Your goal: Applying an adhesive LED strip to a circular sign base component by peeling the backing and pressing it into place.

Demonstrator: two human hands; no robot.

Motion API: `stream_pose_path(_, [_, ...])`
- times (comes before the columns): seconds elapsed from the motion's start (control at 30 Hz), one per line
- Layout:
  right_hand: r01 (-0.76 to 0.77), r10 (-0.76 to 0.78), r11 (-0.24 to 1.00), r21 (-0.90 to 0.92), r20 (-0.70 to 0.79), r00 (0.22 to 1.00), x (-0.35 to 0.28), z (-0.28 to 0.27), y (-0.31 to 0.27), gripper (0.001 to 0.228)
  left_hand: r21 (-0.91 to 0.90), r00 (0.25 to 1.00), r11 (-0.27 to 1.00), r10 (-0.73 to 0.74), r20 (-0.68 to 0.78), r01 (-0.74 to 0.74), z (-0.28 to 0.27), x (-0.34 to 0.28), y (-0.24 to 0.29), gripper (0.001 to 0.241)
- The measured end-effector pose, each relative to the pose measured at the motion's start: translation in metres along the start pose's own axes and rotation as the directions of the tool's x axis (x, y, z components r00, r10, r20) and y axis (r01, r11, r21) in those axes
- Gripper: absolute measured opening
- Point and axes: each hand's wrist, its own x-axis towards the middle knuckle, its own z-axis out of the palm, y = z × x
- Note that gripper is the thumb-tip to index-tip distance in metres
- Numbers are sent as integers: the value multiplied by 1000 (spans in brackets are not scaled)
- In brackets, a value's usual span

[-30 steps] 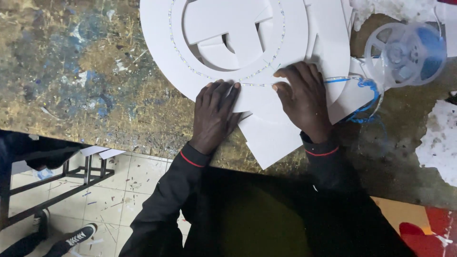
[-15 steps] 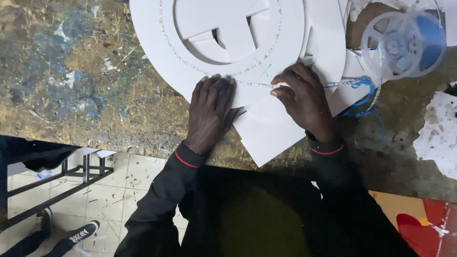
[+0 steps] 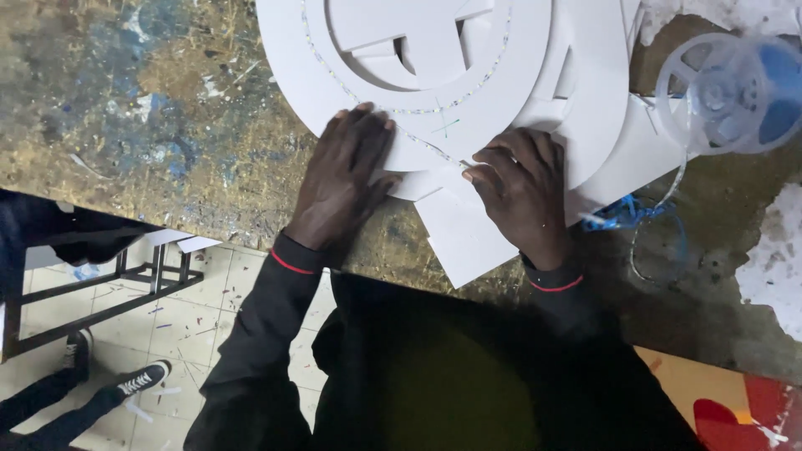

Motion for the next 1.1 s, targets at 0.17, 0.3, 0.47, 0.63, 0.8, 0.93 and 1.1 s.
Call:
stream_pose_path(0.17, [-87,86,996,14,24,996,-8,20,-1,16,-98,961,993,42,-274,-71,43,4,15,61])
stream_pose_path(0.3, [-128,120,988,85,96,988,-3,9,-3,23,-128,943,986,56,-328,-103,54,3,9,55])
stream_pose_path(0.47, [-124,74,954,273,188,979,5,-3,8,9,-159,935,983,30,-353,-91,53,4,12,54])
stream_pose_path(0.63, [-43,-17,936,348,168,986,16,-13,20,15,-59,916,991,90,-390,-122,61,2,8,52])
stream_pose_path(0.8, [28,-110,936,350,217,970,37,-27,32,8,6,912,989,139,-387,-148,66,3,11,55])
stream_pose_path(0.93, [48,-139,938,342,245,960,54,-27,40,6,-28,897,987,129,-423,-155,60,7,20,46])
stream_pose_path(1.1, [117,-200,949,293,268,942,63,-24,45,28,-30,936,980,181,-302,-199,34,9,27,40])
